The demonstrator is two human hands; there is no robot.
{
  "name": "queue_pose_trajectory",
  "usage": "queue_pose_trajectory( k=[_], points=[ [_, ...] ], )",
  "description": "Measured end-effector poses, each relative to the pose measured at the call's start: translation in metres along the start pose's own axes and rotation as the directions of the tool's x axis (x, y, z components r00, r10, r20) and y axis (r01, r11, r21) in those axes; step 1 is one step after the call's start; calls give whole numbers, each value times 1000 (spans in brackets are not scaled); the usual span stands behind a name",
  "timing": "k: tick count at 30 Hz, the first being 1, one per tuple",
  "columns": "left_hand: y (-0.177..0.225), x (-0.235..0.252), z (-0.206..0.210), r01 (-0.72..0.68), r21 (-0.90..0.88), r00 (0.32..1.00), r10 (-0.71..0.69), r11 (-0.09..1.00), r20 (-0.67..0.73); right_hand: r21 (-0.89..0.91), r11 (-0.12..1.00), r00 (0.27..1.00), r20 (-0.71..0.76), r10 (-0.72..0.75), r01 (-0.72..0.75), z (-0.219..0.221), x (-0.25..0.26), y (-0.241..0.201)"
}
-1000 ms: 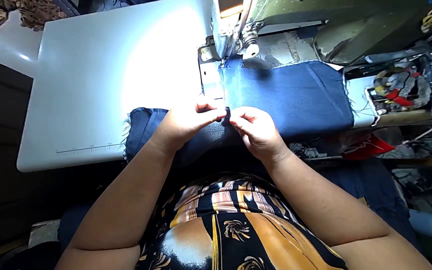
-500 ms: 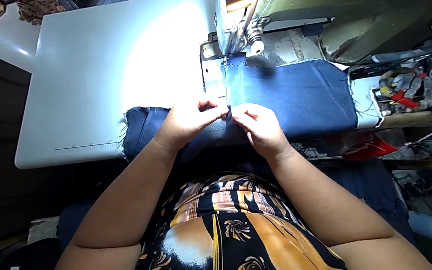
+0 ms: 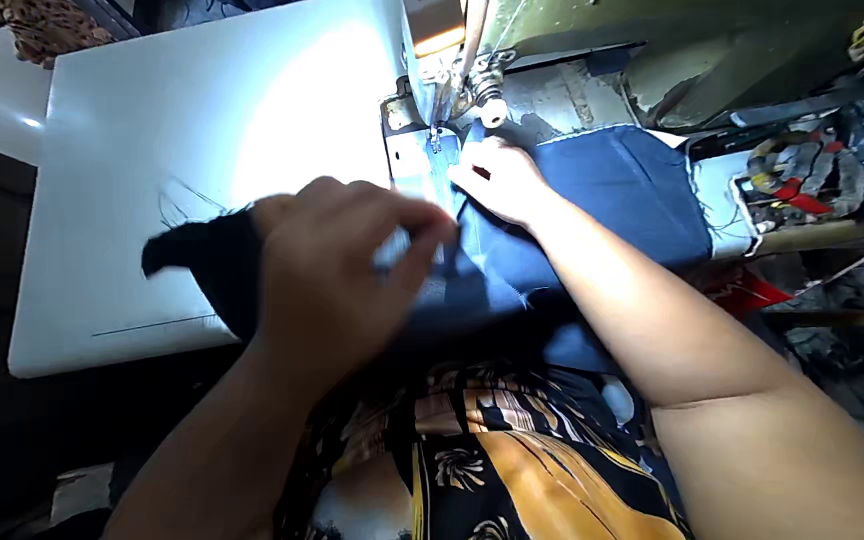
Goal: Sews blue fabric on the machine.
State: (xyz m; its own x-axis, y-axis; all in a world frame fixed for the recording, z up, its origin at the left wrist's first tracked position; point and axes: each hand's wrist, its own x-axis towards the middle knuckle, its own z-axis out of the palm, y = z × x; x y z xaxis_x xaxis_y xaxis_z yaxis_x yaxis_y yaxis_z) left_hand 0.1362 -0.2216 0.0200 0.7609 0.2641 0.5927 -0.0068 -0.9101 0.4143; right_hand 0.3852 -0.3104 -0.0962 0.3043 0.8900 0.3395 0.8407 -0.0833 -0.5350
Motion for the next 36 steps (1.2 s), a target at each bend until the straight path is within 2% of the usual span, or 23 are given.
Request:
queue_pose_trajectory(
  k=[3, 6, 9, 13, 15, 18, 19, 21, 22, 24, 26, 29, 36],
  points=[
    [-70, 26, 72, 229, 34, 964, -231, 973, 134, 17, 998, 998, -13, -64, 64, -1, -7, 0],
    [-97, 37, 111, 360, 19, 889, -349, 933, 296, -5, 998, 998, -30, -60, 60, 1, -10, -1],
    [-108, 43, 122, 392, 9, 871, -374, 920, 320, -18, 998, 998, -34, -56, 55, 3, -11, -1],
    [-118, 41, 120, 336, -56, 913, -310, 940, 264, -13, 997, 995, -54, -82, 82, 5, -10, 1],
    [-102, 26, 105, 292, -151, 942, -256, 944, 217, 0, 996, 994, -55, -93, 94, 6, -10, 2],
    [-33, -15, 58, 161, -435, 968, -57, 886, 242, 13, 996, 995, -50, -87, 88, 5, -9, 3],
    [-14, -29, 45, 161, -466, 958, -23, 870, 287, 14, 997, 996, -39, -76, 77, 4, -10, 2],
    [0, -42, 38, 179, -365, 948, -62, 913, 312, 11, 997, 997, -33, -75, 75, 4, -8, 1],
    [-7, -39, 47, 177, -259, 958, -106, 950, 265, 12, 997, 997, -33, -74, 75, 5, -8, 1],
    [-38, -21, 76, 235, -91, 960, -217, 968, 176, 16, 997, 997, -34, -75, 76, 4, -8, 1],
    [-73, -1, 105, 320, -10, 938, -316, 947, 142, 15, 997, 997, -36, -73, 73, 4, -7, 1],
    [-100, 21, 125, 377, -27, 910, -364, 926, 200, 8, 998, 997, -41, -66, 66, 4, -8, 2],
    [-122, 42, 129, 315, -51, 907, -285, 948, 310, 16, 996, 995, -51, -83, 84, 5, -8, 3]
  ],
)
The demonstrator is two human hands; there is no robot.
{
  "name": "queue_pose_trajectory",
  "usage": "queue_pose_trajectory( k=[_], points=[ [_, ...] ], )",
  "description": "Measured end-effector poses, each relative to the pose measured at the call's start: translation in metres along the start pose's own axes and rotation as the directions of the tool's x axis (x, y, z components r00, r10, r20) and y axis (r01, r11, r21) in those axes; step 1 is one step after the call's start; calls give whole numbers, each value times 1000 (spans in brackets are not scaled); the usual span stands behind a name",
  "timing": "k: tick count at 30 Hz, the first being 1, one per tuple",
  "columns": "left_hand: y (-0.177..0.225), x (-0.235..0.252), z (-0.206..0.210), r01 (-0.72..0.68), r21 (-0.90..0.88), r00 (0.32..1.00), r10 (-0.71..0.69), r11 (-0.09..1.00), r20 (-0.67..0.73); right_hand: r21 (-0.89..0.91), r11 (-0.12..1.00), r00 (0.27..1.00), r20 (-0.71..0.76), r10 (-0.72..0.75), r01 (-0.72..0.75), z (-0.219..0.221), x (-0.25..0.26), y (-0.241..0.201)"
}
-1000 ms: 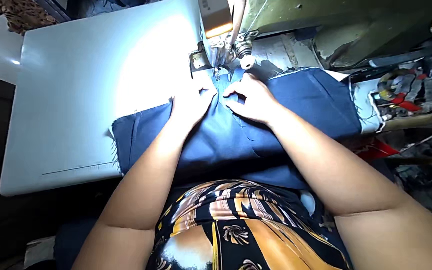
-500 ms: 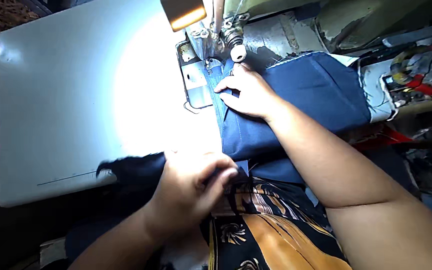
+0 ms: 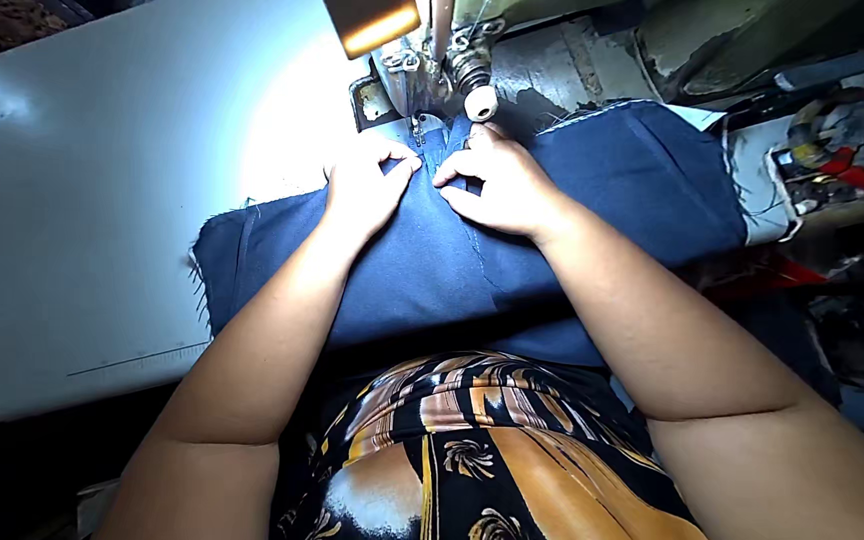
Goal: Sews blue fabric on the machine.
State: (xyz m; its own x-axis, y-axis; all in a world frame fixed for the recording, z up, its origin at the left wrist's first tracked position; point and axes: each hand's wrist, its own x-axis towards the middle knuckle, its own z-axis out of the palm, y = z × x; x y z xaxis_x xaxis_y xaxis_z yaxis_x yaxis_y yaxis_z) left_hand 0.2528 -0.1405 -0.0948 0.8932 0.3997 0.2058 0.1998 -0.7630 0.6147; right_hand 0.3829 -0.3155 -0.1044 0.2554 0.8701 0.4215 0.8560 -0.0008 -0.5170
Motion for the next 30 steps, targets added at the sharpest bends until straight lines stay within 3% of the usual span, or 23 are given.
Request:
queue_pose_trajectory(
  k=[10, 19, 25, 27, 30],
  points=[
    [1, 10, -7, 23, 37, 993, -27, 999, 116, -23, 1000, 1000, 11, 1, 0, 1, -1, 1],
    [2, 11, 0, 54, 76, 998, -57, 996, 38, -30, 1000, 1000, 20, 2, -1, 1, 0, 1],
    [-4, 4, 8, -119, 108, 986, 130, 987, -101, -18, 1000, 1000, 8, -14, 14, 2, 0, 2],
    [1, -1, 9, -171, 216, 978, 193, 961, -85, -18, 1000, 1000, 5, -13, 14, 2, 0, 3],
    [13, -9, 6, -294, 471, 947, 322, 831, 24, -4, 1000, 1000, -13, -6, 6, 2, -1, 2]
  ],
)
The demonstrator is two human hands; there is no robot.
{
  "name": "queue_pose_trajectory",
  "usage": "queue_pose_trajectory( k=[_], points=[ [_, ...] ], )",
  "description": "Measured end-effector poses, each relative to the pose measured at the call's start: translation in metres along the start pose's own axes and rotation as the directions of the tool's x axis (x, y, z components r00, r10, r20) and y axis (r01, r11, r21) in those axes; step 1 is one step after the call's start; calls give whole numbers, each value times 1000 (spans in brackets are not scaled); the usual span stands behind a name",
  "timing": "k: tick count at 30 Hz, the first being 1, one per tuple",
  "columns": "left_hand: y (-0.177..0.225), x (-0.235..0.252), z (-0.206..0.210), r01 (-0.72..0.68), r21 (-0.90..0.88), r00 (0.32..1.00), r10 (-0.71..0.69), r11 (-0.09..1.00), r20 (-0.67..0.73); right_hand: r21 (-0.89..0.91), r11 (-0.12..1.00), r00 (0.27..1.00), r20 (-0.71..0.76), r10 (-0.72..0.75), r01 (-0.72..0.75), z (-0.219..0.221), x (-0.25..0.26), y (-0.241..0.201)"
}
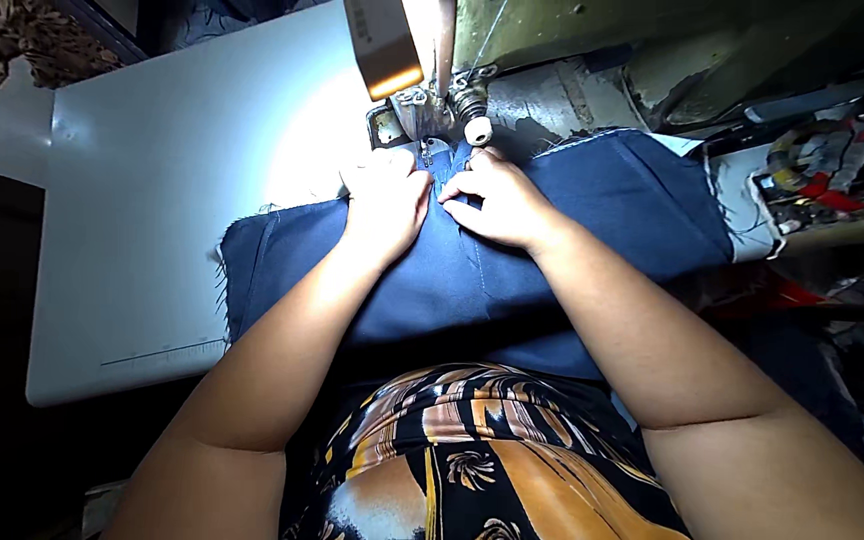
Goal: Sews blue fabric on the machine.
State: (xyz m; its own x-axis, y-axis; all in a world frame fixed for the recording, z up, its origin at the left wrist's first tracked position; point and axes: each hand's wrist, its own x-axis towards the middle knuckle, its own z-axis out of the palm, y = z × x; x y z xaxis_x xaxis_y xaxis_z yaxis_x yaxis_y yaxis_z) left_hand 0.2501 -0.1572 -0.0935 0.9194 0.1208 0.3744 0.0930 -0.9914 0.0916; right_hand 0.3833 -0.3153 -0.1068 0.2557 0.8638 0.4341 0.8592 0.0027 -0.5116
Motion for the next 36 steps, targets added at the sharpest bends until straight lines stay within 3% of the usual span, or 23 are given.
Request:
queue_pose_trajectory(
  k=[4, 10, 14, 18, 36],
  points=[
    [17, -8, -7, -77, 44, 994, 73, 996, 84, 2, 1000, 999, -29, 16, -16, -1, -1, -1],
    [29, -17, -9, 62, -67, 972, -45, 996, 229, -12, 1000, 1000, -19, 4, -5, -1, 0, 0],
    [33, -28, -1, 124, -117, 980, -103, 985, 171, -26, 1000, 1000, -16, 7, -7, -1, 0, -1],
    [35, -32, 0, 171, -121, 966, -143, 978, 214, -23, 1000, 1000, -22, 15, -16, -2, 0, -2],
    [39, -34, 1, 180, -101, 962, -154, 978, 224, -17, 1000, 999, -31, 26, -26, -2, 1, -2]
  ],
)
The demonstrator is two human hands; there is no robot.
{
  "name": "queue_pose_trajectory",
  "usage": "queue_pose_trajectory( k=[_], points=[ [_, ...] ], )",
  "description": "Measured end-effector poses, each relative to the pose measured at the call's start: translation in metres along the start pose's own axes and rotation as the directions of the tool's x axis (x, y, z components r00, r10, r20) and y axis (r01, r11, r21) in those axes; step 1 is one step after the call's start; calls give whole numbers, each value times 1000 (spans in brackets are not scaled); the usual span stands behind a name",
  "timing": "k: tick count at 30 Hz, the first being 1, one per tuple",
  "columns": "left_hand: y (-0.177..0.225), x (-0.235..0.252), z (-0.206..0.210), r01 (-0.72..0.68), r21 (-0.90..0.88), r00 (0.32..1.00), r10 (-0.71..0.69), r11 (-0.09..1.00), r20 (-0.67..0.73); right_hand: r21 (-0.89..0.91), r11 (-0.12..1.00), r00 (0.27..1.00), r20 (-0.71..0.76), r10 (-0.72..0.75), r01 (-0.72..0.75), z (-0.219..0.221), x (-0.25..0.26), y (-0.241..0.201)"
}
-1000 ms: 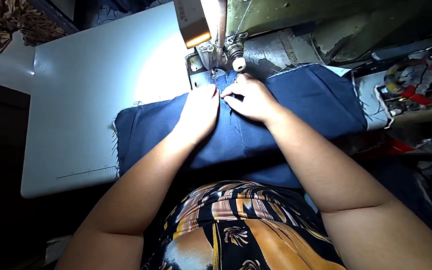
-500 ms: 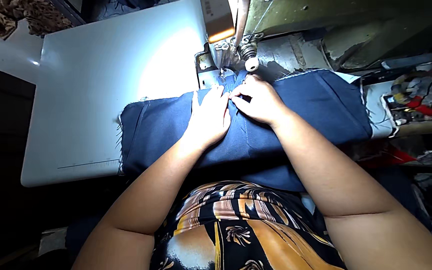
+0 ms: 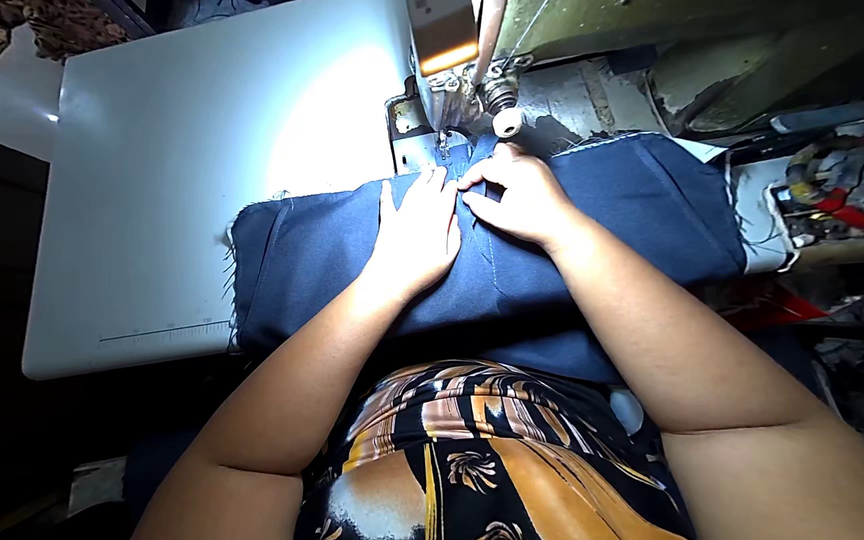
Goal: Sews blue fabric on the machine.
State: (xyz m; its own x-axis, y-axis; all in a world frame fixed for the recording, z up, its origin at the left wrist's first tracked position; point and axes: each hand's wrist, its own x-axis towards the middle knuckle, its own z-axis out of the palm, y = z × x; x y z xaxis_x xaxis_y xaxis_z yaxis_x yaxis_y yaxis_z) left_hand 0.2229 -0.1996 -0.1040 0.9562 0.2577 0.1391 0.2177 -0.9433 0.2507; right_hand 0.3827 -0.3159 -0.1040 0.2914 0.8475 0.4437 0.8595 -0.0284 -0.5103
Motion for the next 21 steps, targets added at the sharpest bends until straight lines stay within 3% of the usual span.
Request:
queue_pose_trajectory(
  k=[15, 21],
  points=[
    [-8, 18, -5, 20, -16, 1000, -20, 1000, 4, -62, 996, 996, 62, 65, -61, -1, 22, 6],
    [-8, 19, -7, 24, -7, 999, -24, 1000, 31, -61, 998, 993, 115, 28, -21, -7, 22, 7]
  ],
)
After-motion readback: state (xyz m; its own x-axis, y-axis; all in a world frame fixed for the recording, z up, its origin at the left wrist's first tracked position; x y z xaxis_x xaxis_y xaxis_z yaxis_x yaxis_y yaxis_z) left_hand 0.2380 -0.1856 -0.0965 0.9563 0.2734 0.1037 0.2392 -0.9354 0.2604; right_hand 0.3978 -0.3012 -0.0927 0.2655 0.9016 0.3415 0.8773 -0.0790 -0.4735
